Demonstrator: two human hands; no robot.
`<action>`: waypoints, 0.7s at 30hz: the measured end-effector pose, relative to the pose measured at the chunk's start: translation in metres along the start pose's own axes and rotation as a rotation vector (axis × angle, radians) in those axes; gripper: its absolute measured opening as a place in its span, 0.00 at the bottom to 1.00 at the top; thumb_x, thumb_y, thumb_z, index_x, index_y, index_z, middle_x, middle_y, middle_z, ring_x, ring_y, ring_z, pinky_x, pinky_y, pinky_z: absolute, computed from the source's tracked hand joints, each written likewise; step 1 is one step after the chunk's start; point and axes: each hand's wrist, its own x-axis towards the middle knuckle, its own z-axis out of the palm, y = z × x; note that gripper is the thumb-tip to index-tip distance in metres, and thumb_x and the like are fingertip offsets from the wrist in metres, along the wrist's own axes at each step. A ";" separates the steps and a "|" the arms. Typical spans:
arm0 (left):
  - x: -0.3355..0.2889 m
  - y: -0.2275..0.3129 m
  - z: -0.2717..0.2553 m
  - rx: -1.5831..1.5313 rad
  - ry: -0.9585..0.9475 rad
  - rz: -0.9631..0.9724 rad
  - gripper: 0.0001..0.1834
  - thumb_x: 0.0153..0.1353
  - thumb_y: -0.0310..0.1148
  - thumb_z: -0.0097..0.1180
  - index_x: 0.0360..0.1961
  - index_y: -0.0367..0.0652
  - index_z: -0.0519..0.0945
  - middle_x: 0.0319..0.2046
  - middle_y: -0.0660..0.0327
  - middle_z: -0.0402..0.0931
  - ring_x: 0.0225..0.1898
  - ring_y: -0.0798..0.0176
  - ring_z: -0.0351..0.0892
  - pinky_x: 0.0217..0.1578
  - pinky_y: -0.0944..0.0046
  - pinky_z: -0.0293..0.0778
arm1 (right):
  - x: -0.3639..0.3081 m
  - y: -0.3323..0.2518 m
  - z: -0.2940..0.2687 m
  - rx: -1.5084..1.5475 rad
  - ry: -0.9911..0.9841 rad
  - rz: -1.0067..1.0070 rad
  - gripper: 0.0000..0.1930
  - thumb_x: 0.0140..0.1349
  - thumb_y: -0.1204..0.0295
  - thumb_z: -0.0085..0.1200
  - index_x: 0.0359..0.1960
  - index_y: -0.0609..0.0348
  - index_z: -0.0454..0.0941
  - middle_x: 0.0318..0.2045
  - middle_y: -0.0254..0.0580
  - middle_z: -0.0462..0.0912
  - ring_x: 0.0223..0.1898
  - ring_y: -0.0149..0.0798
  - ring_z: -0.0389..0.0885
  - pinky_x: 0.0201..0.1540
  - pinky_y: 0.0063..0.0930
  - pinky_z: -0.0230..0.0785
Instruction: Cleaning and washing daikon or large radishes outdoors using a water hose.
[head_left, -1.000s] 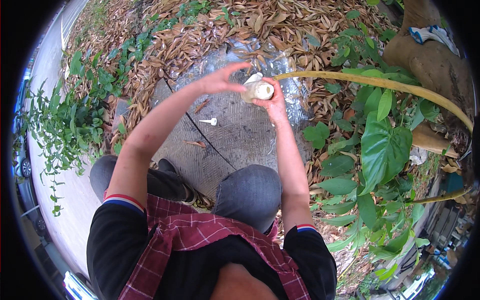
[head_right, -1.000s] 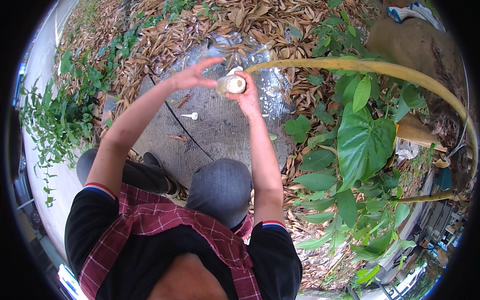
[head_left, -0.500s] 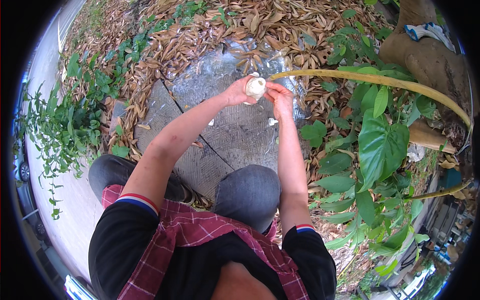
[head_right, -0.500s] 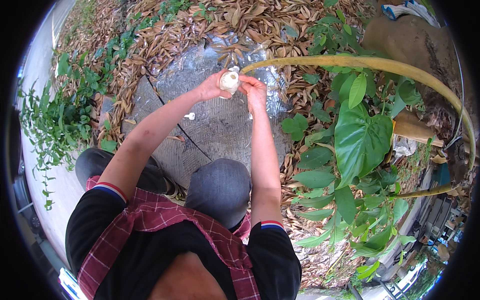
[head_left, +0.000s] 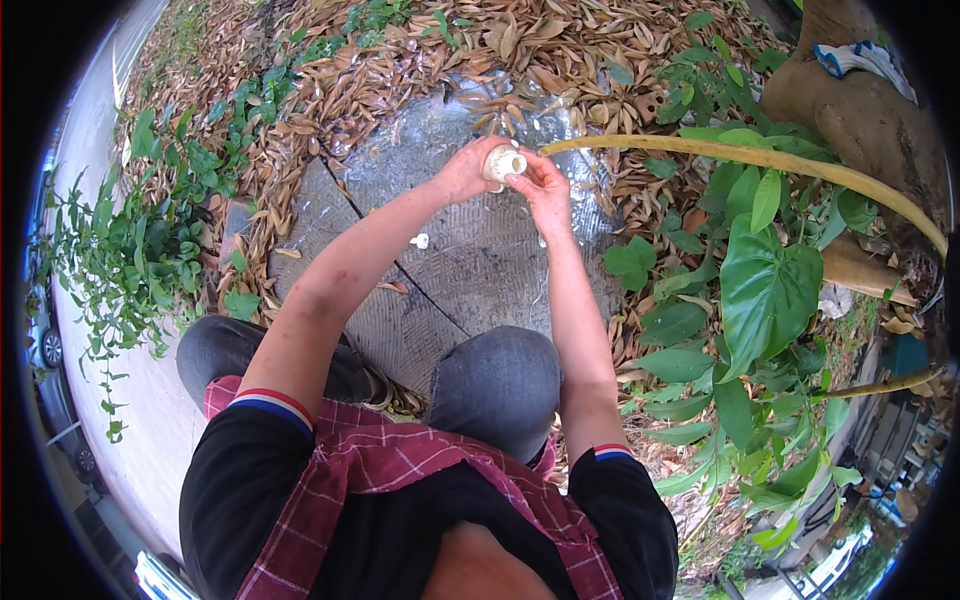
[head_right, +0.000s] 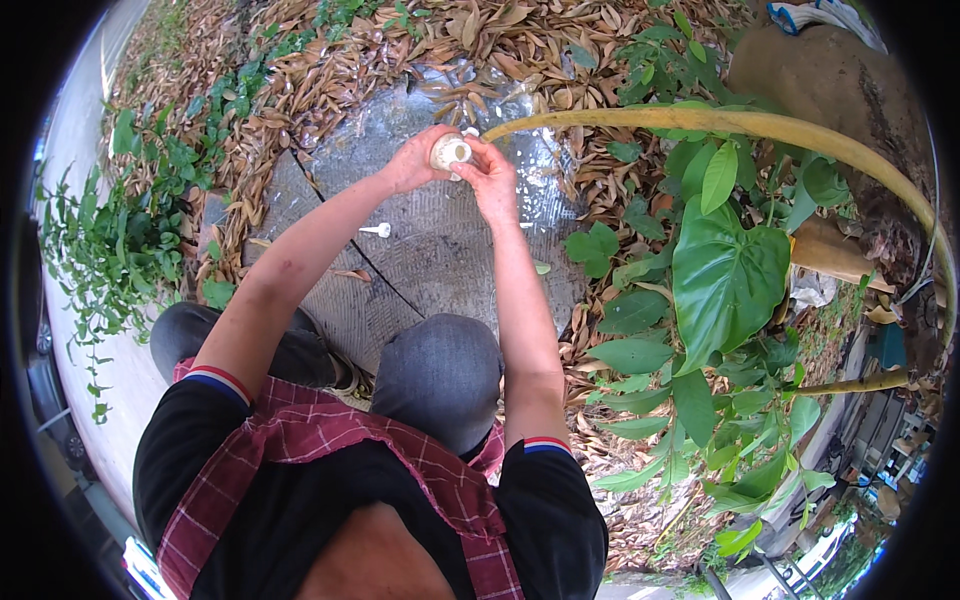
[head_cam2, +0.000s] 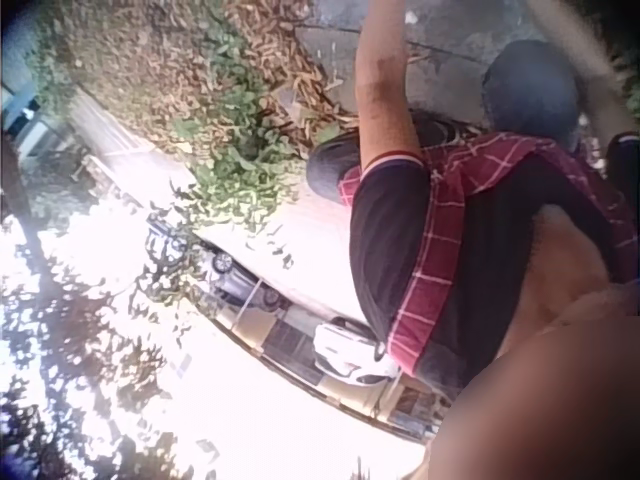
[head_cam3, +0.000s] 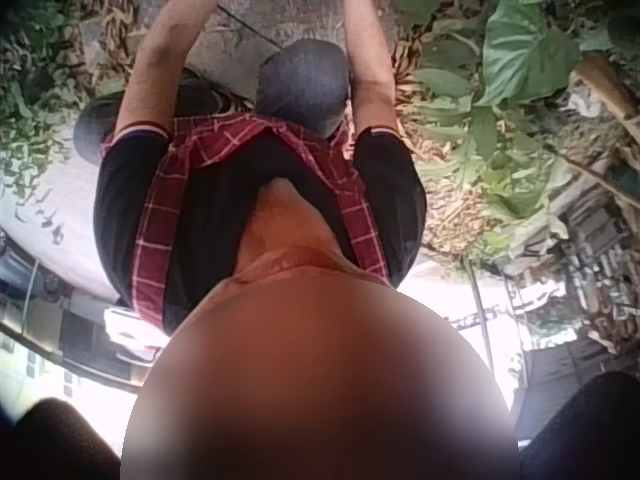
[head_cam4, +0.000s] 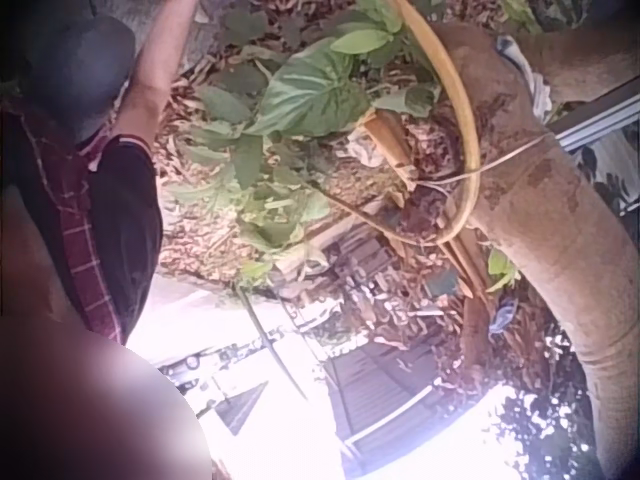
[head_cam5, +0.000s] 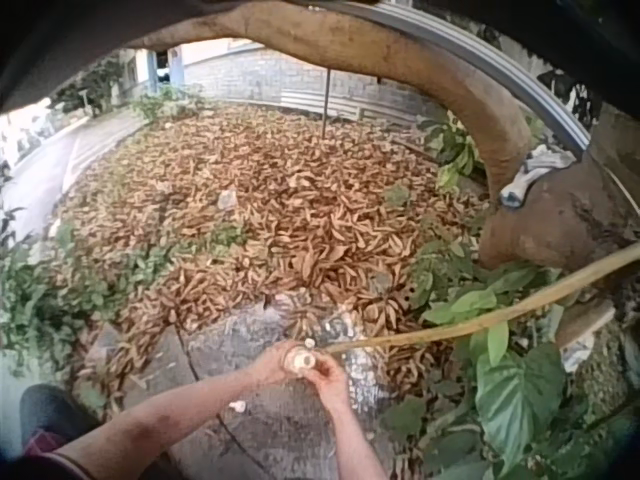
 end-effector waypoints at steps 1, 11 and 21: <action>0.002 0.002 0.001 -0.004 -0.005 0.005 0.34 0.30 0.25 0.62 0.45 0.44 0.65 0.40 0.55 0.68 0.45 0.52 0.67 0.47 0.59 0.63 | 0.000 0.001 -0.002 -0.003 0.008 -0.002 0.21 0.45 0.83 0.56 0.45 0.63 0.69 0.40 0.39 0.74 0.41 0.30 0.72 0.45 0.21 0.65; 0.012 -0.002 0.001 0.340 0.080 0.131 0.28 0.36 0.24 0.57 0.44 0.49 0.67 0.44 0.58 0.65 0.52 0.53 0.59 0.49 0.55 0.60 | -0.004 -0.018 -0.005 0.116 0.214 0.302 0.13 0.46 0.80 0.53 0.37 0.65 0.73 0.31 0.38 0.76 0.28 0.26 0.74 0.32 0.16 0.69; 0.014 0.005 -0.011 0.494 0.144 0.095 0.27 0.38 0.21 0.53 0.44 0.51 0.67 0.47 0.61 0.63 0.54 0.55 0.57 0.49 0.55 0.60 | 0.002 -0.012 0.008 0.450 0.270 0.234 0.09 0.47 0.85 0.45 0.33 0.69 0.71 0.28 0.44 0.76 0.26 0.33 0.76 0.29 0.20 0.74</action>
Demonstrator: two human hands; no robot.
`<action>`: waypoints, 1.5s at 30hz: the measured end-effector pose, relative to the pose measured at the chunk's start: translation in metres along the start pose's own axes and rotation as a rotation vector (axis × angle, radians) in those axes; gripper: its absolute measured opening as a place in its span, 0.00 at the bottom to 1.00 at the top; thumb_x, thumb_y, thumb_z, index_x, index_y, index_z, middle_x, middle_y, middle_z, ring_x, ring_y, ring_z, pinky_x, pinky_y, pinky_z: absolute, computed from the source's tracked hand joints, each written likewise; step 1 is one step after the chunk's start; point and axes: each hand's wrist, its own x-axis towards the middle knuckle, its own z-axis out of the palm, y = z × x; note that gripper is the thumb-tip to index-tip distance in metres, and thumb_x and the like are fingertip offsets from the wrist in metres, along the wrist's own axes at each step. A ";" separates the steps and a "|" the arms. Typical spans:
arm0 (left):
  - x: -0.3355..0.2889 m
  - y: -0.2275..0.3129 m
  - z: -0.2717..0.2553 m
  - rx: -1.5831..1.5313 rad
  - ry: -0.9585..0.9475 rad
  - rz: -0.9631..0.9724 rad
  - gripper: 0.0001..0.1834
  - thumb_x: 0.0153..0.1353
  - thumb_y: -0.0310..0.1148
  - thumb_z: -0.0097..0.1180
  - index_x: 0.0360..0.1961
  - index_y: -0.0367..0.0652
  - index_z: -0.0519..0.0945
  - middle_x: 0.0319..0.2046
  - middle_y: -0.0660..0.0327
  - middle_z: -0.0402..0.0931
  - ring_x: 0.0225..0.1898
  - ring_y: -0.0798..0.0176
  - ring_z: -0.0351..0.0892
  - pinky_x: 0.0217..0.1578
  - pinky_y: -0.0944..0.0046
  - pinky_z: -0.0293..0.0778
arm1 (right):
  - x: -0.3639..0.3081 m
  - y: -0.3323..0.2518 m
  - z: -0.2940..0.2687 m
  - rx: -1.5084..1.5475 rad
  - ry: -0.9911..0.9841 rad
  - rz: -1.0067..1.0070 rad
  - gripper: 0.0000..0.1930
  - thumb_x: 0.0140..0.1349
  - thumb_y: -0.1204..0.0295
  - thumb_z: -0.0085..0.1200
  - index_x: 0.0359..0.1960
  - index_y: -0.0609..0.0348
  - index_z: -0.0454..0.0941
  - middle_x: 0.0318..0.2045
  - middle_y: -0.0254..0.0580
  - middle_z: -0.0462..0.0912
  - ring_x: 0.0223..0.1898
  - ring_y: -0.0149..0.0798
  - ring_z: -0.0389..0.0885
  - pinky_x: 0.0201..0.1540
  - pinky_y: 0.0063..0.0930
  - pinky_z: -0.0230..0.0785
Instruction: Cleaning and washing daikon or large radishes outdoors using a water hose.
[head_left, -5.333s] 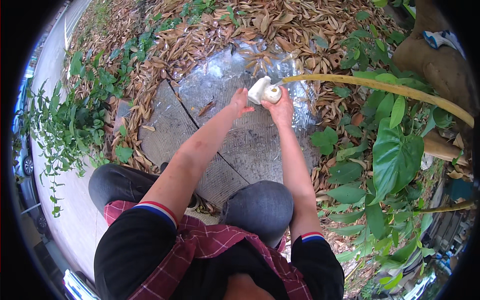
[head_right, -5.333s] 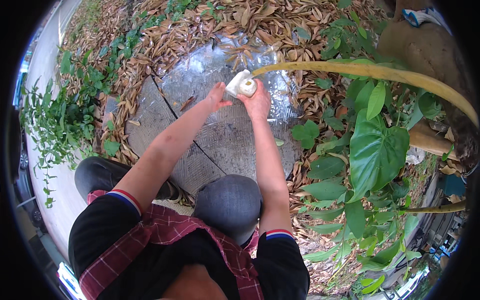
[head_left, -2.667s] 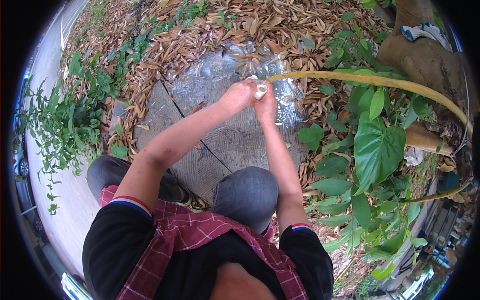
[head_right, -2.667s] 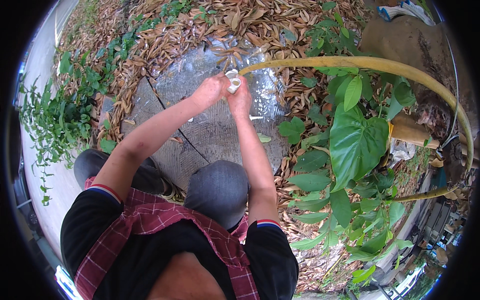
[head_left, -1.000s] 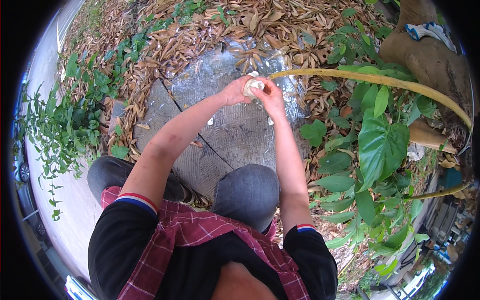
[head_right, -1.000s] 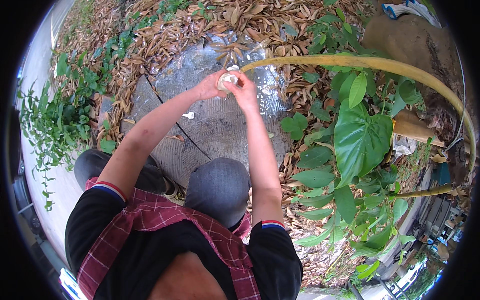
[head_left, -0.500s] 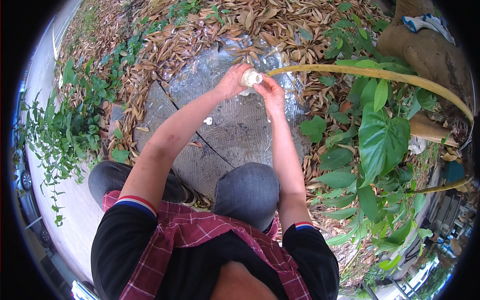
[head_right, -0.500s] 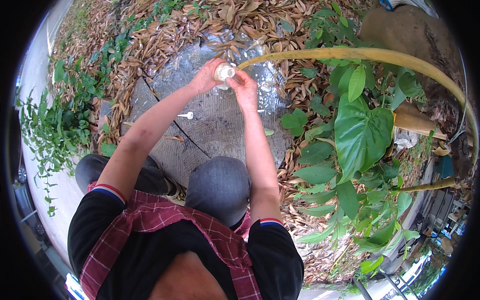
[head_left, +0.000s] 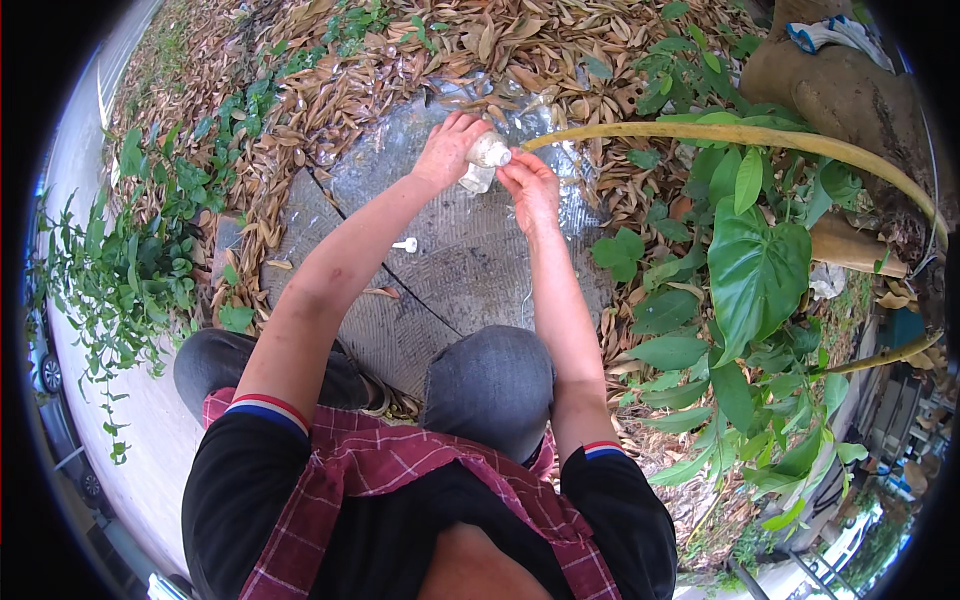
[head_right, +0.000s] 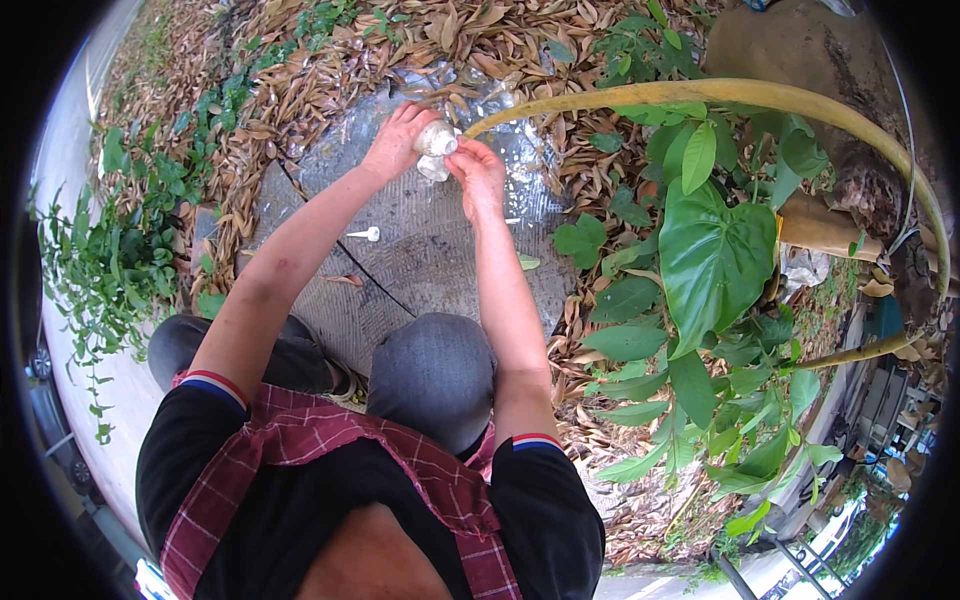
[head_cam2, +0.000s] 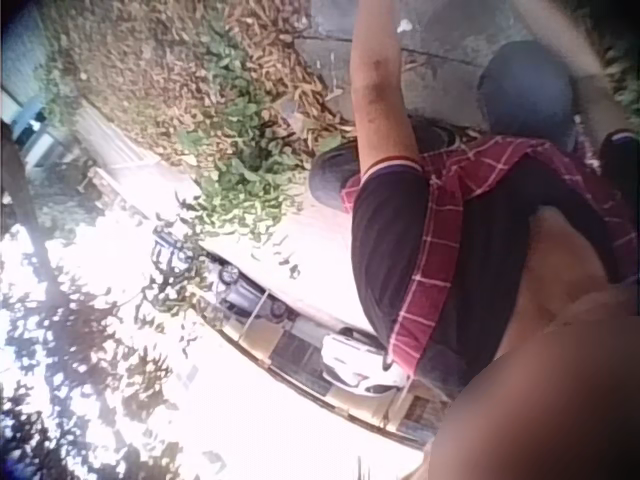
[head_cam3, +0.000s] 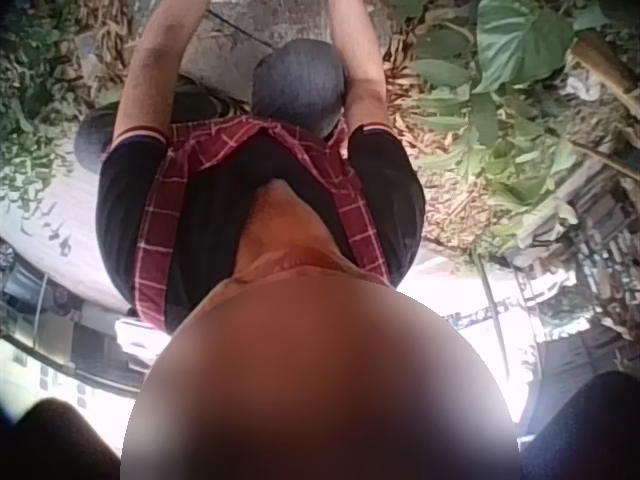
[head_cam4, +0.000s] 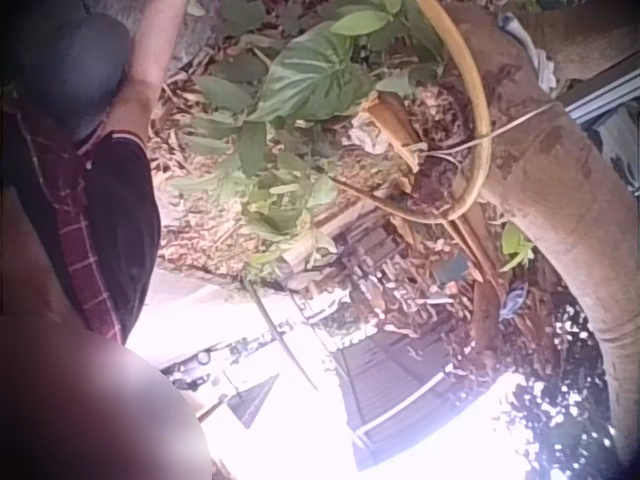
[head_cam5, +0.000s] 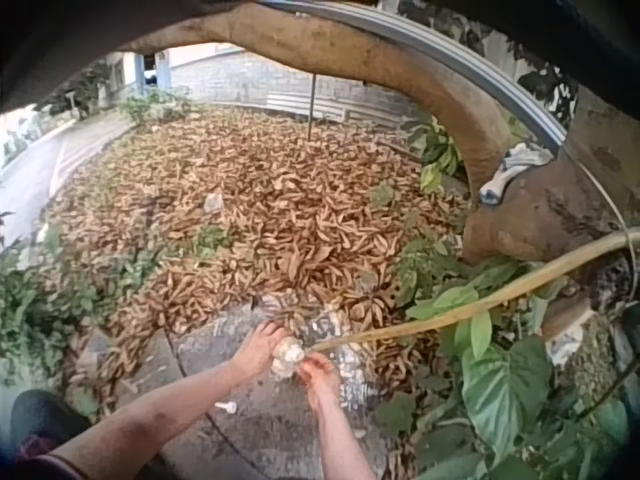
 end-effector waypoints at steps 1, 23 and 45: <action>0.001 0.000 0.000 -0.001 0.001 0.004 0.27 0.38 0.21 0.53 0.44 0.51 0.67 0.47 0.61 0.63 0.54 0.55 0.57 0.49 0.55 0.60 | 0.002 0.001 0.001 -0.141 0.036 -0.024 0.09 0.48 0.84 0.46 0.34 0.69 0.71 0.29 0.44 0.76 0.27 0.33 0.76 0.30 0.20 0.74; -0.008 -0.017 0.015 -0.643 -0.125 -0.261 0.35 0.32 0.22 0.65 0.46 0.42 0.64 0.39 0.61 0.70 0.43 0.67 0.68 0.46 0.67 0.64 | 0.017 -0.035 -0.013 -1.211 0.033 0.040 0.11 0.58 0.66 0.44 0.29 0.64 0.69 0.22 0.39 0.76 0.19 0.30 0.74 0.22 0.19 0.68; -0.012 0.003 0.015 -1.493 -0.737 -0.464 0.34 0.38 0.21 0.60 0.50 0.46 0.63 0.44 0.64 0.69 0.48 0.64 0.66 0.50 0.62 0.60 | -0.003 -0.009 0.001 -0.819 0.029 -0.313 0.09 0.42 0.77 0.57 0.28 0.64 0.78 0.23 0.38 0.78 0.26 0.29 0.76 0.32 0.20 0.68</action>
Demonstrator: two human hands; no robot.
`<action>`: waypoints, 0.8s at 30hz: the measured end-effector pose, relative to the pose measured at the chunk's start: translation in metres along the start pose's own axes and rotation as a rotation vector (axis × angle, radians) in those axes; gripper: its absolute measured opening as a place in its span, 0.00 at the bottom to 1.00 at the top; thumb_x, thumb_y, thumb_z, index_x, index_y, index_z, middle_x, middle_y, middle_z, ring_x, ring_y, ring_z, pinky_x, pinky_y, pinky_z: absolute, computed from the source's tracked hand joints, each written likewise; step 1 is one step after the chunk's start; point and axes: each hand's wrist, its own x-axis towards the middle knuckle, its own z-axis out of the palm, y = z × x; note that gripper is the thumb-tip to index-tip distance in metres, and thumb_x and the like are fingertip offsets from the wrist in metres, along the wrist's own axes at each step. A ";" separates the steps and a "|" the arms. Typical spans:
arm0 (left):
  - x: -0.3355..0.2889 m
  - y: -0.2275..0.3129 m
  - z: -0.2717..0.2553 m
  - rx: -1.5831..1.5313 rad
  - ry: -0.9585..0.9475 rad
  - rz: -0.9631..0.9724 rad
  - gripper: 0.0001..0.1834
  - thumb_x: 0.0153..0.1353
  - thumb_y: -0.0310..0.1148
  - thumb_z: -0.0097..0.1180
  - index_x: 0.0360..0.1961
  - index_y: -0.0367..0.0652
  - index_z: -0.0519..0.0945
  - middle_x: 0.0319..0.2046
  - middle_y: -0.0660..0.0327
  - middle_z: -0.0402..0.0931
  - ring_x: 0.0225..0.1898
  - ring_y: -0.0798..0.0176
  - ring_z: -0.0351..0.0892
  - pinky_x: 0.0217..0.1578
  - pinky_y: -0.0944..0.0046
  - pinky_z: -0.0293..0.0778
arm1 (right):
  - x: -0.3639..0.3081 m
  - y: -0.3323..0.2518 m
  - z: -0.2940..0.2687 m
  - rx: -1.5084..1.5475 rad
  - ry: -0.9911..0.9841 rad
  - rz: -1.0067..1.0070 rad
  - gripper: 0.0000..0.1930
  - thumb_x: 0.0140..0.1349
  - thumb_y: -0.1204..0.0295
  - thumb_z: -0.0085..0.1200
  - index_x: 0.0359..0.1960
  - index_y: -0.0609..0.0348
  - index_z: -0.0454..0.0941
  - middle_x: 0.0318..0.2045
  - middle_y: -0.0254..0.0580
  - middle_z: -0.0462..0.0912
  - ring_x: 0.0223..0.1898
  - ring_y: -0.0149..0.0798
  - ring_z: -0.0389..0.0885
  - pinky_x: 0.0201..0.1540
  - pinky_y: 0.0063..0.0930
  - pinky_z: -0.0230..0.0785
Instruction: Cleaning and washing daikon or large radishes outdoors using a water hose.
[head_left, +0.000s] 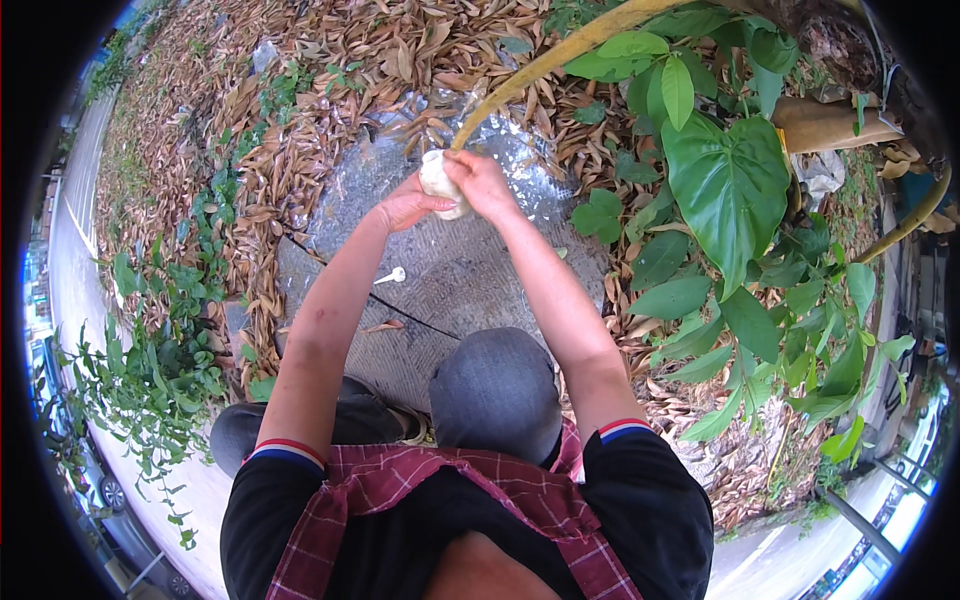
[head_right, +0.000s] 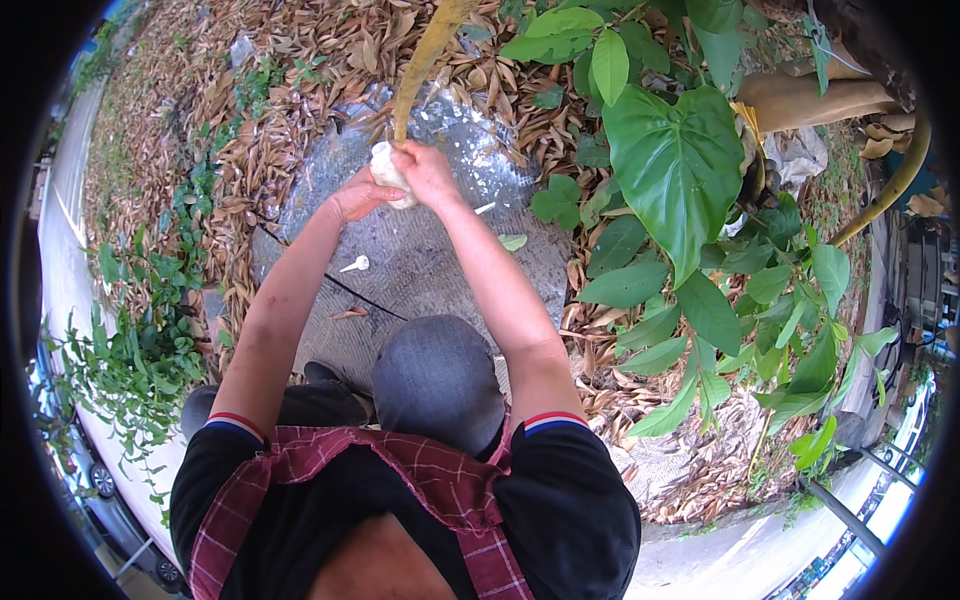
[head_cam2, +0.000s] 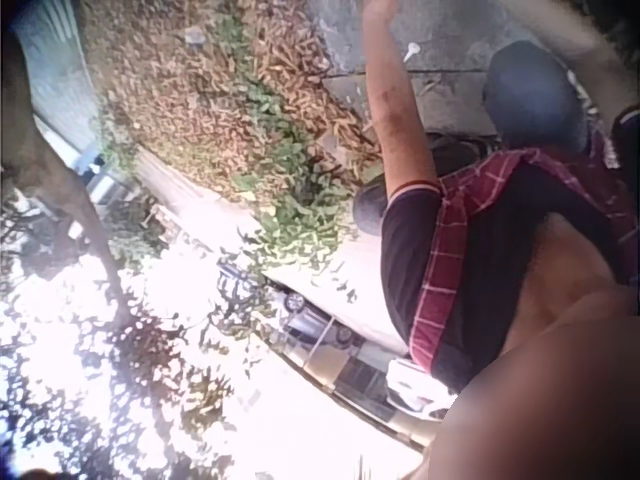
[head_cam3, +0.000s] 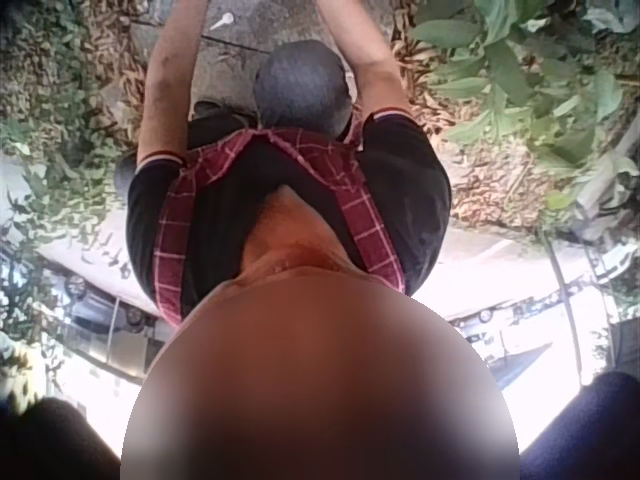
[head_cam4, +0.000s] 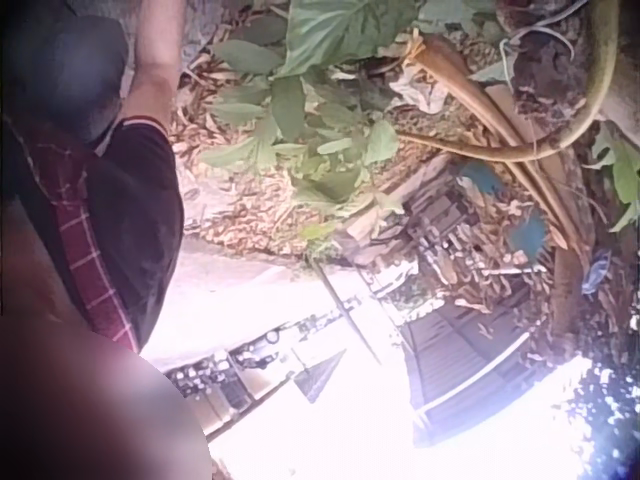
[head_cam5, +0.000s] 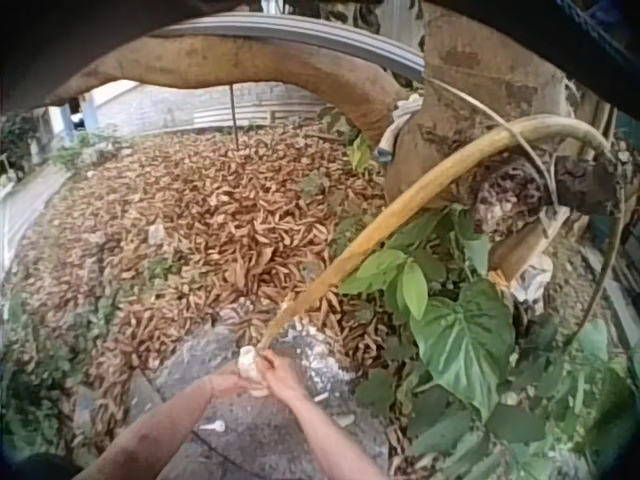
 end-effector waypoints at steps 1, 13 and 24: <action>0.000 -0.001 0.000 0.084 0.033 0.023 0.34 0.37 0.21 0.61 0.50 0.46 0.63 0.43 0.65 0.69 0.47 0.65 0.66 0.50 0.63 0.60 | -0.008 -0.007 -0.001 -0.276 0.004 -0.206 0.09 0.42 0.78 0.57 0.28 0.64 0.78 0.23 0.38 0.78 0.26 0.30 0.76 0.32 0.20 0.68; 0.007 0.017 0.000 0.862 0.258 0.401 0.32 0.32 0.23 0.62 0.43 0.43 0.65 0.40 0.62 0.68 0.45 0.62 0.68 0.47 0.67 0.62 | 0.002 0.028 -0.015 0.265 -0.115 0.131 0.19 0.45 0.81 0.52 0.44 0.61 0.71 0.34 0.40 0.77 0.36 0.34 0.75 0.41 0.22 0.66; 0.027 -0.003 -0.037 0.754 0.640 0.227 0.43 0.25 0.28 0.67 0.49 0.39 0.60 0.42 0.56 0.69 0.46 0.58 0.68 0.47 0.65 0.63 | 0.004 0.046 -0.011 -0.066 -0.167 0.202 0.34 0.36 0.83 0.48 0.53 0.58 0.60 0.47 0.43 0.68 0.44 0.38 0.69 0.43 0.27 0.64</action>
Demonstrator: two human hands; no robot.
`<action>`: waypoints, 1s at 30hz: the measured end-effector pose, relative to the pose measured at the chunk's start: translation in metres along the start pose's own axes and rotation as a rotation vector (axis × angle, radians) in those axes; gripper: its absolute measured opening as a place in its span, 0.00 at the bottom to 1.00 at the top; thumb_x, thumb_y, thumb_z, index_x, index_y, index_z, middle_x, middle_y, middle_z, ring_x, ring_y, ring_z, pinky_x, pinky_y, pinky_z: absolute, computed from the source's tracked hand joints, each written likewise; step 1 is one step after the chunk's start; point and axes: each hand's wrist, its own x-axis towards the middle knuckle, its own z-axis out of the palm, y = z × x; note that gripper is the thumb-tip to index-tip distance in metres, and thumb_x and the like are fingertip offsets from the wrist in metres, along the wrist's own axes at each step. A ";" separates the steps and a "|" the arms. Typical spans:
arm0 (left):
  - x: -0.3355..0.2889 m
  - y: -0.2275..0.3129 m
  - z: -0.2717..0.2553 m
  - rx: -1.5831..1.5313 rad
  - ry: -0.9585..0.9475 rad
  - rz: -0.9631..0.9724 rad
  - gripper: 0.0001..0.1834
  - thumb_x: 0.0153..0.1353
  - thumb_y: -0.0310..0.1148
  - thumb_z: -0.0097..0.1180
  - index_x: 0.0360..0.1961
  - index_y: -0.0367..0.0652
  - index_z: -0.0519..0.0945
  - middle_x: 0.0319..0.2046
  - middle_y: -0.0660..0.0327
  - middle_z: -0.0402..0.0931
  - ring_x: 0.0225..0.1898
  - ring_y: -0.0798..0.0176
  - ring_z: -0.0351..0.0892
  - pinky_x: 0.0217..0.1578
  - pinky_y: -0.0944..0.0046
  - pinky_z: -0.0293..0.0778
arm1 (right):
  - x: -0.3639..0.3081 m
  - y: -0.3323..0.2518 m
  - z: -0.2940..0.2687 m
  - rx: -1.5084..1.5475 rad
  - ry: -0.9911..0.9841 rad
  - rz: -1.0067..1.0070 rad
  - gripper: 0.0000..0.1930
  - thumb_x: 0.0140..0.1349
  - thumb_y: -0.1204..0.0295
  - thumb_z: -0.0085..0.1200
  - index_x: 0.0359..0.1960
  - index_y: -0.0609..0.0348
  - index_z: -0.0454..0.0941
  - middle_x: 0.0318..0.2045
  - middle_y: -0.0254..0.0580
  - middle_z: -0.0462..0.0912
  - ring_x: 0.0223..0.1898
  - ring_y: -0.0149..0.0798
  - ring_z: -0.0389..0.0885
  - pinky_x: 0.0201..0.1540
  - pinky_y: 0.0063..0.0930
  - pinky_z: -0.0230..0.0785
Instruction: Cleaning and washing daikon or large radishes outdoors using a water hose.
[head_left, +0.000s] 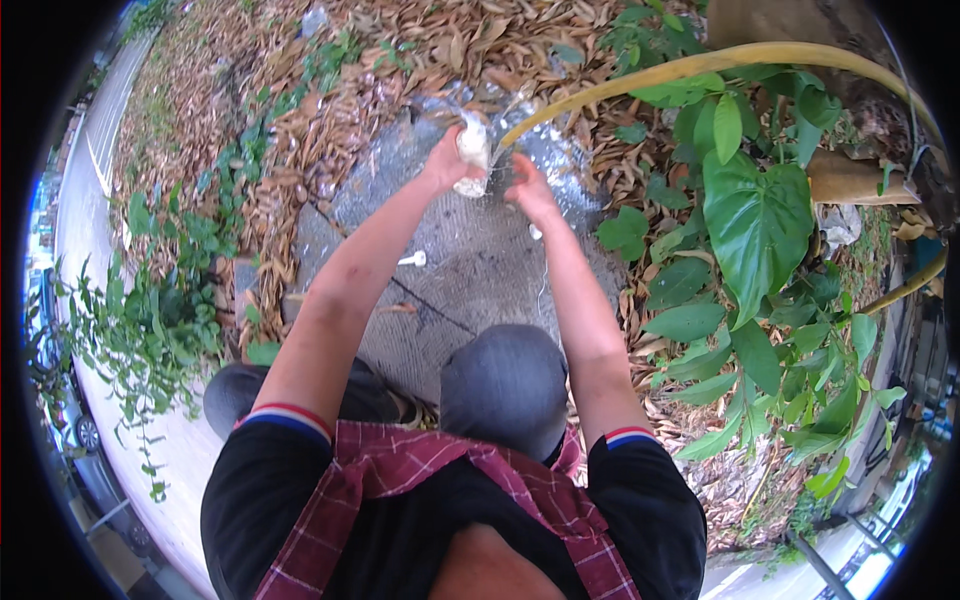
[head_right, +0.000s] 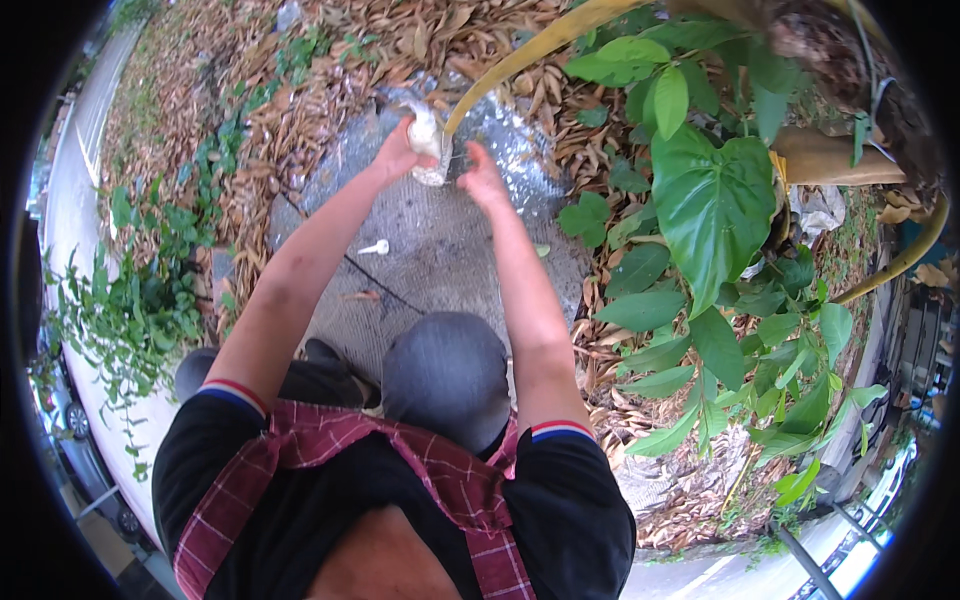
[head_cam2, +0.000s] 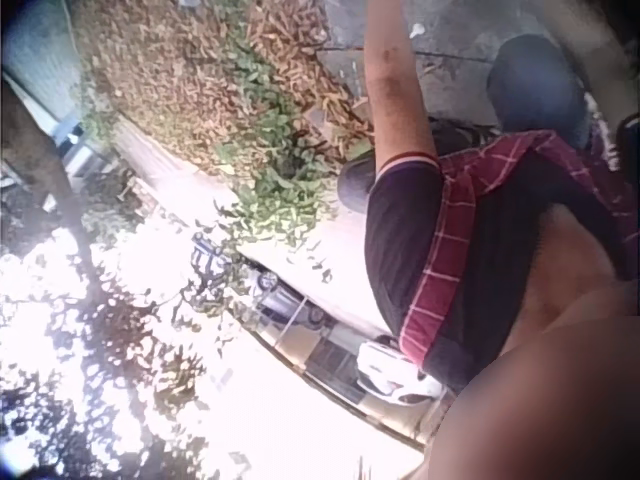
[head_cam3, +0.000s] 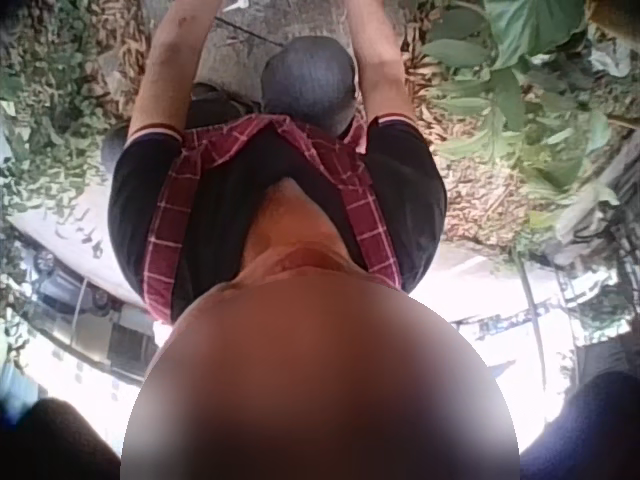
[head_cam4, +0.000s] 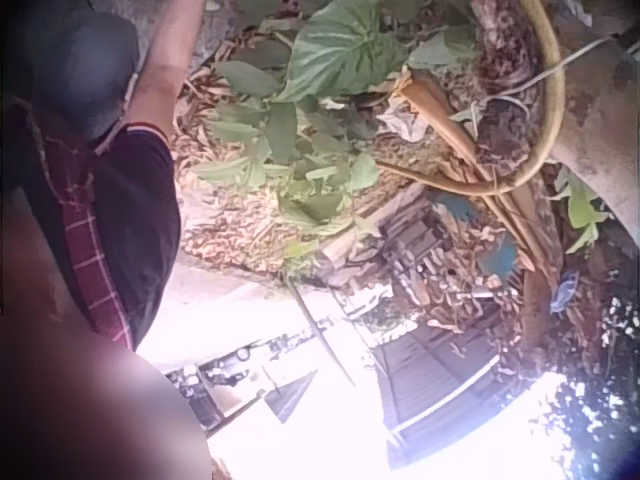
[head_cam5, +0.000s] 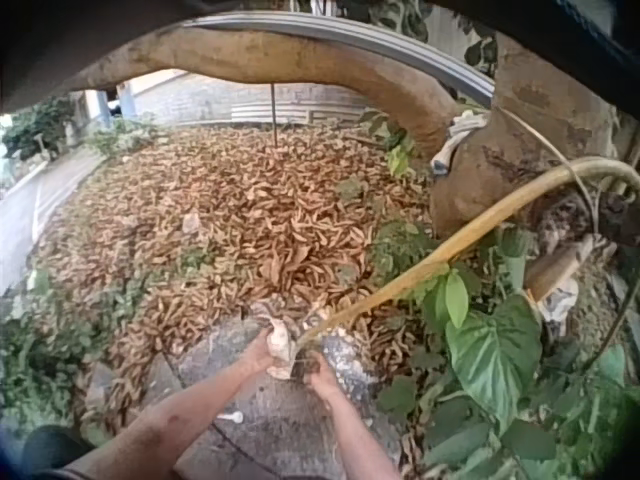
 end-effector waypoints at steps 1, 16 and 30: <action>0.002 0.010 0.006 -0.094 0.001 -0.015 0.44 0.25 0.29 0.68 0.49 0.38 0.60 0.41 0.55 0.70 0.46 0.59 0.68 0.48 0.66 0.63 | 0.004 0.025 -0.013 -0.012 0.003 0.015 0.34 0.36 0.83 0.48 0.53 0.58 0.60 0.47 0.43 0.68 0.44 0.38 0.69 0.43 0.27 0.64; -0.059 -0.030 0.000 0.145 0.041 -0.044 0.43 0.26 0.24 0.68 0.49 0.42 0.60 0.42 0.61 0.69 0.45 0.63 0.68 0.48 0.66 0.64 | 0.074 0.040 0.070 -0.453 0.257 0.405 0.46 0.35 0.55 0.62 0.53 0.62 0.49 0.45 0.55 0.68 0.46 0.51 0.69 0.48 0.37 0.62; -0.055 -0.023 0.021 0.179 0.125 -0.119 0.42 0.25 0.26 0.68 0.48 0.47 0.63 0.42 0.59 0.69 0.46 0.55 0.65 0.49 0.62 0.62 | 0.015 0.046 0.039 -0.202 0.289 -0.242 0.39 0.25 0.74 0.68 0.46 0.59 0.63 0.42 0.41 0.69 0.45 0.40 0.68 0.47 0.28 0.61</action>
